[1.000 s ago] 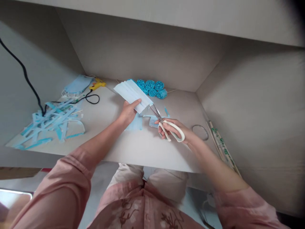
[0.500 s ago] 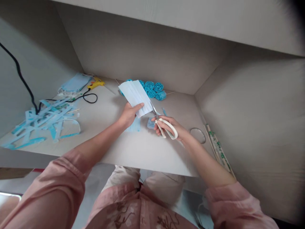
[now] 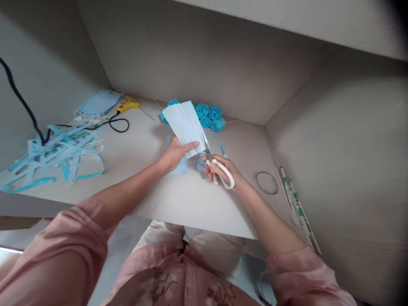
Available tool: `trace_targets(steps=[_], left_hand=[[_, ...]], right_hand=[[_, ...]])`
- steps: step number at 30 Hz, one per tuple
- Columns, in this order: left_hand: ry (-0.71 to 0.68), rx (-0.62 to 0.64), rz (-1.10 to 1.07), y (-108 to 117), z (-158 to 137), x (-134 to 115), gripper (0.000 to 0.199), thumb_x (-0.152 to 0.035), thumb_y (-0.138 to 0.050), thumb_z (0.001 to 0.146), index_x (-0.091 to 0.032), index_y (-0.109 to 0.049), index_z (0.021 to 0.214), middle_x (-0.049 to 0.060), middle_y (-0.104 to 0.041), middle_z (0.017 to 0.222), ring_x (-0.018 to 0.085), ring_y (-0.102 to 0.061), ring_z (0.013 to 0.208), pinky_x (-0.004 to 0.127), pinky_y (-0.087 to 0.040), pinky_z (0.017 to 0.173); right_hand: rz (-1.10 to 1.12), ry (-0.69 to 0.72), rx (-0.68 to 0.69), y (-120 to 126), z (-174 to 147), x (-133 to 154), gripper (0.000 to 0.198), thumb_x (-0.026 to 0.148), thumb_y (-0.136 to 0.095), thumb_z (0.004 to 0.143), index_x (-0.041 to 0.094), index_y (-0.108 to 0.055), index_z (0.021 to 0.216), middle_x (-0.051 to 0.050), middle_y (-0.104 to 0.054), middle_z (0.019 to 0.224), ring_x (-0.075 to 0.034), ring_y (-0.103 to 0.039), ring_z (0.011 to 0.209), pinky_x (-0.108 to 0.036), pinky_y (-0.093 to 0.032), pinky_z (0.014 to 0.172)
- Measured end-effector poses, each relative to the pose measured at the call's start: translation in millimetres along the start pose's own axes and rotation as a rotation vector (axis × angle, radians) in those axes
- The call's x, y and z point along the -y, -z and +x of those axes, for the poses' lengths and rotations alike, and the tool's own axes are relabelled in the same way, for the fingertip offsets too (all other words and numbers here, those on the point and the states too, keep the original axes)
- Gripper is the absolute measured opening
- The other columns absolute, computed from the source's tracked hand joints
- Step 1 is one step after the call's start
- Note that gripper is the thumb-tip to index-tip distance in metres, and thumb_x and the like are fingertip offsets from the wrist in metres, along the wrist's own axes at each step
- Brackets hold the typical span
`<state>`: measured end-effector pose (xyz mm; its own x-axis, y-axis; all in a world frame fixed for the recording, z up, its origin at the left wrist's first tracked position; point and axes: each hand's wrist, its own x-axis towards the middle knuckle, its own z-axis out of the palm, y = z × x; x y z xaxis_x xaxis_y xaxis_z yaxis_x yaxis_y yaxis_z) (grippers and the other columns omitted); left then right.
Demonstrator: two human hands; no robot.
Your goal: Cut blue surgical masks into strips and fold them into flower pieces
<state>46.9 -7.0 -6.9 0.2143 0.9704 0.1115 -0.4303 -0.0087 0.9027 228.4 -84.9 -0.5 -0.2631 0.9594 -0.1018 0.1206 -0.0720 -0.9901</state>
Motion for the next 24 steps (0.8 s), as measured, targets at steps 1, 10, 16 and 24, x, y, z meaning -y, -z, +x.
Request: trace_targets(steps=[1, 10, 16, 24], left_hand=[[0.002, -0.003, 0.006, -0.4, -0.8, 0.5, 0.042, -0.027, -0.085, 0.059, -0.013, -0.068, 0.095, 0.010, -0.074, 0.097, 0.028, -0.069, 0.098, 0.041, -0.053, 0.093], [-0.029, -0.039, 0.015, -5.3, -5.6, -4.7, 0.027, -0.023, -0.080, 0.066, -0.012, -0.068, 0.087, 0.007, -0.071, 0.080, 0.029, -0.070, 0.085, 0.044, -0.058, 0.083], [0.019, -0.070, -0.009, -9.6, -9.9, -7.1, 0.030, -0.018, -0.080, 0.065, -0.013, -0.068, 0.091, 0.009, -0.071, 0.088, 0.033, -0.067, 0.102, 0.046, -0.055, 0.091], [-0.052, -0.010, 0.063, -5.2, -6.7, -3.0, 0.037, -0.030, -0.081, 0.064, -0.013, -0.066, 0.093, 0.008, -0.071, 0.088, 0.026, -0.069, 0.085, 0.039, -0.056, 0.078]], right_hand=[[0.008, 0.004, -0.003, -0.8, -1.1, 0.0, 0.055, 0.060, -0.068, 0.077, 0.017, -0.062, 0.110, -0.001, -0.060, 0.076, -0.011, -0.058, 0.056, -0.023, -0.043, 0.047], [0.008, 0.049, -0.010, -8.0, -7.5, 6.5, 0.060, 0.064, -0.067, 0.076, 0.017, -0.061, 0.112, -0.001, -0.060, 0.078, -0.012, -0.058, 0.059, -0.024, -0.042, 0.048], [0.004, 0.070, -0.026, -8.7, -7.7, 6.0, 0.056, 0.061, -0.067, 0.078, 0.018, -0.060, 0.112, 0.000, -0.058, 0.077, -0.011, -0.055, 0.058, -0.023, -0.041, 0.047], [-0.020, 0.072, -0.046, -12.1, -8.5, 8.6, 0.058, 0.063, -0.067, 0.075, 0.018, -0.060, 0.110, 0.000, -0.058, 0.075, -0.010, -0.055, 0.057, -0.023, -0.041, 0.047]])
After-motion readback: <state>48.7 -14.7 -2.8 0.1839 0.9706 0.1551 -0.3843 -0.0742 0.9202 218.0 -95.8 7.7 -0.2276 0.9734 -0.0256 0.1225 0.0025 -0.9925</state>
